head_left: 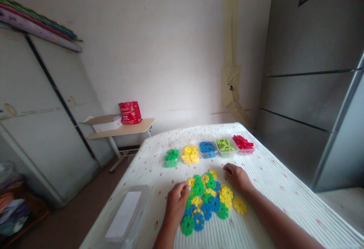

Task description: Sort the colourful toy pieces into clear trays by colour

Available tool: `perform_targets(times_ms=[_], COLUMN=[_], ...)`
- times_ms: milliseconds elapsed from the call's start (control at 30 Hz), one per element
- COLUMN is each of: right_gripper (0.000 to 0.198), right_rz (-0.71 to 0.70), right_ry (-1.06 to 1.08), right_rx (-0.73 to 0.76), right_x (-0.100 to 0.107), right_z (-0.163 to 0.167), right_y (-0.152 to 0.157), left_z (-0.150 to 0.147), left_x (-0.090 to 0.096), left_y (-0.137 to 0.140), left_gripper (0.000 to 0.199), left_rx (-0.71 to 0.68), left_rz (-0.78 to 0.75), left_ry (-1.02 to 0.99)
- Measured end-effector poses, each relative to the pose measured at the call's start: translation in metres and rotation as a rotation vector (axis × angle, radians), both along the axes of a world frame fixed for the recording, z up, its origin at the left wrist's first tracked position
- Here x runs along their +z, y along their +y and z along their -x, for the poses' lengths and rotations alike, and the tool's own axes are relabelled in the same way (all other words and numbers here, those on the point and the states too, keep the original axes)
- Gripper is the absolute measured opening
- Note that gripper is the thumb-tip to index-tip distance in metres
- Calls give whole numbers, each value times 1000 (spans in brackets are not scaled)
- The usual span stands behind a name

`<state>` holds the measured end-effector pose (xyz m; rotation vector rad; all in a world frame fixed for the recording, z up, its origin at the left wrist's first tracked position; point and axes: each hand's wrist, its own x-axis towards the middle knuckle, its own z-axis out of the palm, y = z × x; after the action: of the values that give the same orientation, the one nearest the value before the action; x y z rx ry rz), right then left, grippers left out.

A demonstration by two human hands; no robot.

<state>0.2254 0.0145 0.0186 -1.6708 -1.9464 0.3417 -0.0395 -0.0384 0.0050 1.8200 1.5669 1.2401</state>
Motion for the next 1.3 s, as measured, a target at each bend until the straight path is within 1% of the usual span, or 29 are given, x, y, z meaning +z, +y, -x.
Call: perform_targets(times_ms=[100, 233, 433, 533, 800, 900, 1067, 1167, 1233, 1300], right_gripper=[25, 25, 24, 23, 24, 25, 23, 23, 22, 22], right_rz=[-5, -10, -14, -19, -14, -15, -13, -24, -32, -36], right_ry=[-4, -9, -4, -2, 6, 7, 4, -2, -7, -10], right_rx=[6, 3, 20, 18, 13, 11, 19, 32, 38, 39], right_x=[0, -2, -4, -4, -8, -9, -9, -11, -12, -13], right_z=[0, -1, -2, -2, -2, -3, -3, -3, -2, -2], right_y=[0, 1, 2, 2, 4, 5, 5, 6, 6, 7], left_z=[0, 1, 4, 4, 3, 2, 1, 3, 3, 2], left_x=[-1, 0, 2, 4, 3, 4, 10, 19, 31, 46], left_y=[1, 0, -1, -1, 3, 3, 3, 12, 24, 43], left_gripper=[33, 35, 38, 37, 16, 14, 12, 10, 6, 4], left_rx=[-16, -13, 167, 209, 186, 186, 239, 196, 173, 178], left_rz=[-14, -10, -4, 5, 56, 65, 48, 90, 122, 124], left_ry=[15, 74, 340, 366, 239, 185, 55, -95, -167, -197])
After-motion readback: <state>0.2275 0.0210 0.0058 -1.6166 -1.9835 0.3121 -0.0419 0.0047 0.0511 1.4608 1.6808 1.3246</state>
